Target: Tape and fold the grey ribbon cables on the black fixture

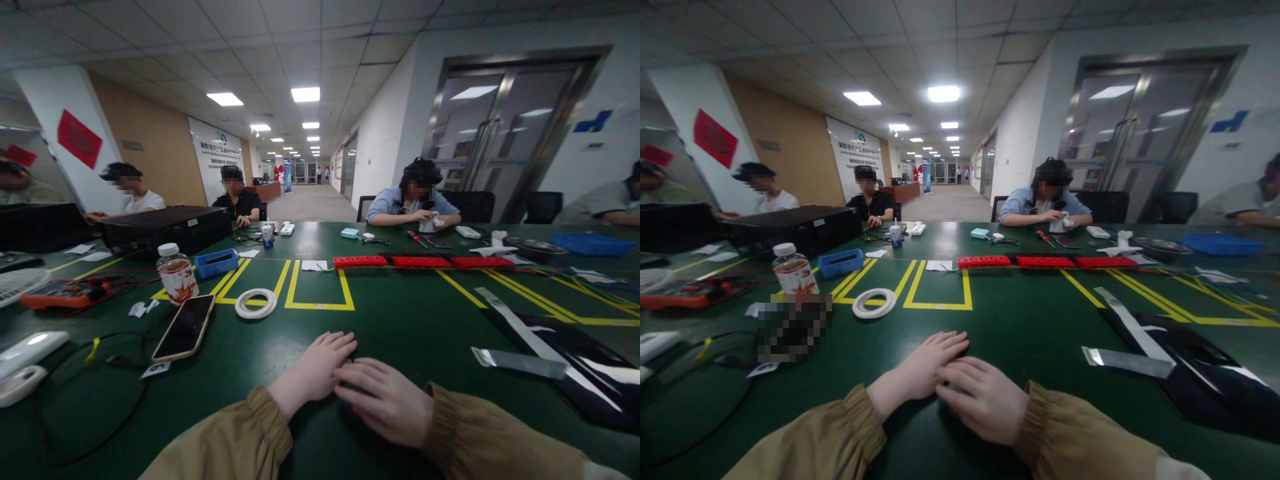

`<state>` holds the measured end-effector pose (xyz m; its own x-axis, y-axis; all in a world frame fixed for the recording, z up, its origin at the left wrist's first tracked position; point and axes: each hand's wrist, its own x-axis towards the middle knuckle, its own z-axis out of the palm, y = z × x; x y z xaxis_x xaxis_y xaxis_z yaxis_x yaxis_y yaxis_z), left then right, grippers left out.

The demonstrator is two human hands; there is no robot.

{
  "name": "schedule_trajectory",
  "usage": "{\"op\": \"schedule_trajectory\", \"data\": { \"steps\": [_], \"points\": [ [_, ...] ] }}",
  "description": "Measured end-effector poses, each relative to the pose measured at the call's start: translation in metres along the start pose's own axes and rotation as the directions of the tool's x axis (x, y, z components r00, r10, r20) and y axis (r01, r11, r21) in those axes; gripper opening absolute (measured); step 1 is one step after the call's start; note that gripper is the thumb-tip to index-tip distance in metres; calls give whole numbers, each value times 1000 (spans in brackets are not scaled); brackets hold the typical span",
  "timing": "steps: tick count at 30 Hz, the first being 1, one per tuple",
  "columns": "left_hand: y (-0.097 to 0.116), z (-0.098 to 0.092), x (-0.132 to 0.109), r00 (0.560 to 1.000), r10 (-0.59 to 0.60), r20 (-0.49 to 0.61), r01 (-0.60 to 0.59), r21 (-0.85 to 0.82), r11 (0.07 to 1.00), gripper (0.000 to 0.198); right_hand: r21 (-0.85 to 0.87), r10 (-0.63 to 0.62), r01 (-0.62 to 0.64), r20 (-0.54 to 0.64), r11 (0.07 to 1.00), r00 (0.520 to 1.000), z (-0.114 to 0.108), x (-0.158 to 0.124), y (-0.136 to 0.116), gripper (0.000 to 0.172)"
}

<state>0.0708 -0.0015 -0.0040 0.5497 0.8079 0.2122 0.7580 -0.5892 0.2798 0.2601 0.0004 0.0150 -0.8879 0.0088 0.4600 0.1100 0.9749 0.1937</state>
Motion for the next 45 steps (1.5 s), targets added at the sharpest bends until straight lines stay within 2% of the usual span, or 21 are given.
{"op": "schedule_trajectory", "data": {
  "steps": [2,5,8,11,21,37,40,42,45],
  "points": [
    [-1,1,1,1000,-8,-3,8,-4,1000,45,111,-16,9,60,994,998,4,1,-8,31],
    [1,1,1,1000,-23,-18,23,-9,1000,44,221,92,-127,162,967,983,5,-1,-8,27],
    [3,0,1,1000,-25,-12,25,-2,1000,45,282,187,-266,276,922,943,4,-2,-4,27],
    [4,-2,0,1000,-28,-6,28,3,1000,44,303,209,-307,316,902,926,4,-3,-3,29],
    [5,-2,-1,1000,-25,14,25,22,999,44,317,324,-404,276,858,905,3,-4,0,28],
    [9,-6,-4,1000,-30,-7,31,98,995,44,247,375,-440,269,863,887,1,-7,5,20],
    [13,-10,-5,1000,-22,-4,23,97,995,46,179,392,-444,264,878,881,3,-15,19,21],
    [15,-12,-6,1000,-22,-1,22,96,995,49,91,429,-465,260,881,865,5,-25,37,25],
    [16,-13,-7,1000,-24,13,23,89,996,52,-93,518,-510,148,855,842,4,-50,73,27]
  ]
}}
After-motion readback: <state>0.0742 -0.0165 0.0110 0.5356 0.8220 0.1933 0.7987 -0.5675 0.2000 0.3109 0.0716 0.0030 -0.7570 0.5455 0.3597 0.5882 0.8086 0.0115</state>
